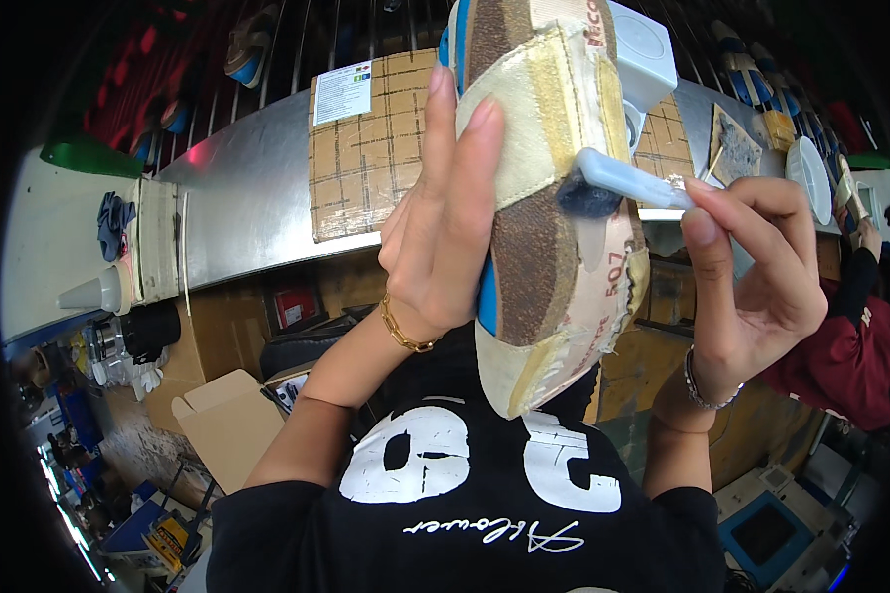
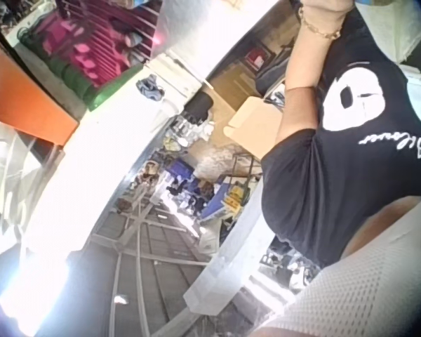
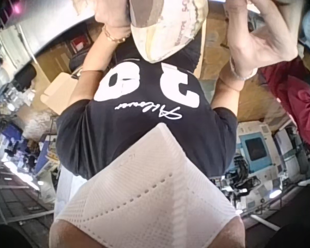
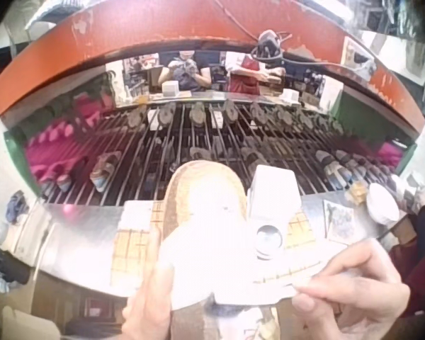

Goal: The person holds a sandal in the left hand and uses a small brush in the right hand to apply white paint to the sole and edges. The person repeatedly dips the brush into a small container of paint and continues applying it to different areas of the sandal.

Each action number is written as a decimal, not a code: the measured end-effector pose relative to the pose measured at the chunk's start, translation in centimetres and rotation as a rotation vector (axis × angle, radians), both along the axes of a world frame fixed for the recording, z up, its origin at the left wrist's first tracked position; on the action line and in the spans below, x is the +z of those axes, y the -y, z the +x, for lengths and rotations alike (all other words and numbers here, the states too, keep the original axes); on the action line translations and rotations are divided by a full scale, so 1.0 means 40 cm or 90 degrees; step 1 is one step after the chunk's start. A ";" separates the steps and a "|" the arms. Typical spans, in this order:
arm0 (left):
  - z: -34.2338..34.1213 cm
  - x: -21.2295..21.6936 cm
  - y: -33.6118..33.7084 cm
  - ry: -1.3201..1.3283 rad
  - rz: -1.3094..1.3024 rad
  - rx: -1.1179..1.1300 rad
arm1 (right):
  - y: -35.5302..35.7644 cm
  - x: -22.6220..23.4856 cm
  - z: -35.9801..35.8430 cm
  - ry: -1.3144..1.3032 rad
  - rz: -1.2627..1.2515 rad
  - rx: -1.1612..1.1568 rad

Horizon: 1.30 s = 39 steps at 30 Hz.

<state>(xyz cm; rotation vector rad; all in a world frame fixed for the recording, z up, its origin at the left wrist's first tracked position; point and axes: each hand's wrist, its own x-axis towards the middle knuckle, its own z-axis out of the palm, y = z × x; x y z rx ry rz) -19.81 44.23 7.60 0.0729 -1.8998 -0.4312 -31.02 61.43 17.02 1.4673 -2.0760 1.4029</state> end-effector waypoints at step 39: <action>-0.010 0.016 0.004 0.015 0.071 0.059 | 0.000 -0.019 -0.011 0.052 -0.026 0.123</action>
